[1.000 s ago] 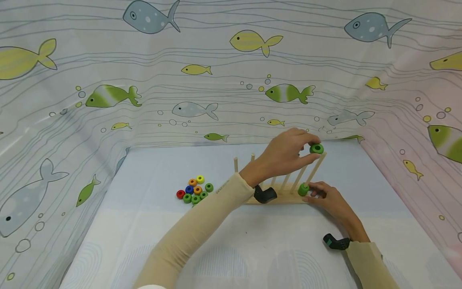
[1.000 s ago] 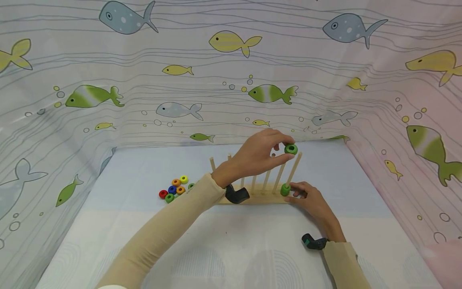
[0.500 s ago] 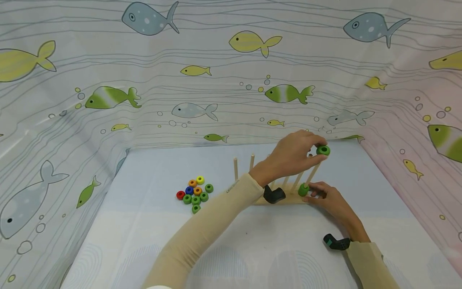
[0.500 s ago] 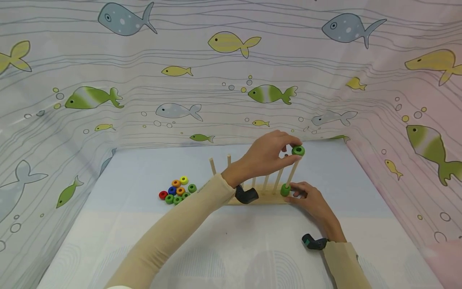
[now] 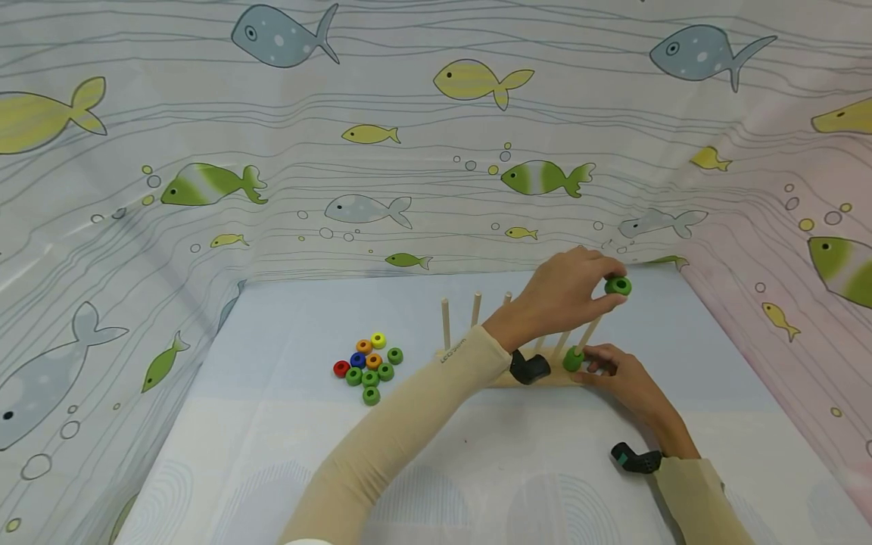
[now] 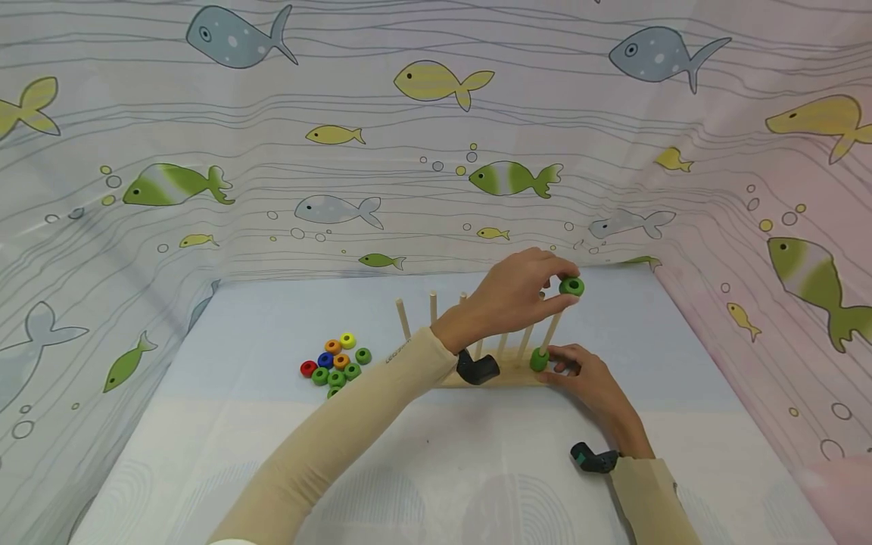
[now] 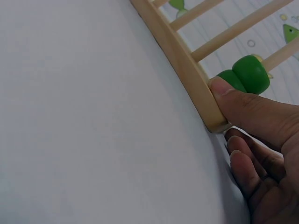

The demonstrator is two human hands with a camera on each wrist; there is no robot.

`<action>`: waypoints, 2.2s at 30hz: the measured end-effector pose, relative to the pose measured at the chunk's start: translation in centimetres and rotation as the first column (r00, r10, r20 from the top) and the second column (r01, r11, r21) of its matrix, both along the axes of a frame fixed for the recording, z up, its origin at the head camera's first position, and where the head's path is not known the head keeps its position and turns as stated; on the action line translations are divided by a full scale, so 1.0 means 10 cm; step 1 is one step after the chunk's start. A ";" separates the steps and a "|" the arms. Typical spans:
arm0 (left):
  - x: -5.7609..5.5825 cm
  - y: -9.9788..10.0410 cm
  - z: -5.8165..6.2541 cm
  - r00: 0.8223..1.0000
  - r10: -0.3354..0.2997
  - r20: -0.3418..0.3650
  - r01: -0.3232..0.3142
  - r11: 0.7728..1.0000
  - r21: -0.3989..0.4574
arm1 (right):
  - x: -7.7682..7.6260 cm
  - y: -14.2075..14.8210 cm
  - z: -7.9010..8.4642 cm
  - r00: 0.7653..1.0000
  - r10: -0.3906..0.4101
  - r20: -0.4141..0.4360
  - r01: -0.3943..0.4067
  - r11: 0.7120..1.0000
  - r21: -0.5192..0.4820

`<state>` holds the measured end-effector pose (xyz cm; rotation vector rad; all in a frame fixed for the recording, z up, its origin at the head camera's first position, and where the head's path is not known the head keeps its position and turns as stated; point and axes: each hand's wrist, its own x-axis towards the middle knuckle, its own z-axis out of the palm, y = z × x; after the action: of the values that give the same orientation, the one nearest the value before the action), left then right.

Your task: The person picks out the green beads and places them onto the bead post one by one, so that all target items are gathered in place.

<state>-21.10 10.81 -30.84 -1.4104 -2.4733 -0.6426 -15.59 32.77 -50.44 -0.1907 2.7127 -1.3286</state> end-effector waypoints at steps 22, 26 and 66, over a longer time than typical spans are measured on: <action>0.02 -0.04 0.07 0.999 0.041 0.016 -0.039 0.994 -0.100 | 0.02 -0.01 0.00 1.000 0.008 -0.023 -0.008 1.000 -0.002; 0.03 -0.11 0.11 1.000 0.031 0.003 -0.030 0.997 -0.071 | 0.01 0.00 -0.01 1.000 0.005 -0.016 -0.005 1.000 -0.014; 0.11 -1.06 0.09 0.999 0.046 0.016 -0.047 0.992 0.118 | 0.02 -0.03 0.00 1.000 -0.016 0.017 0.017 1.000 -0.021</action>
<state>-19.97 0.20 -29.97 -1.3056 -2.4271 -0.7774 -15.37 32.52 -50.43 -0.1589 2.6934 -1.3573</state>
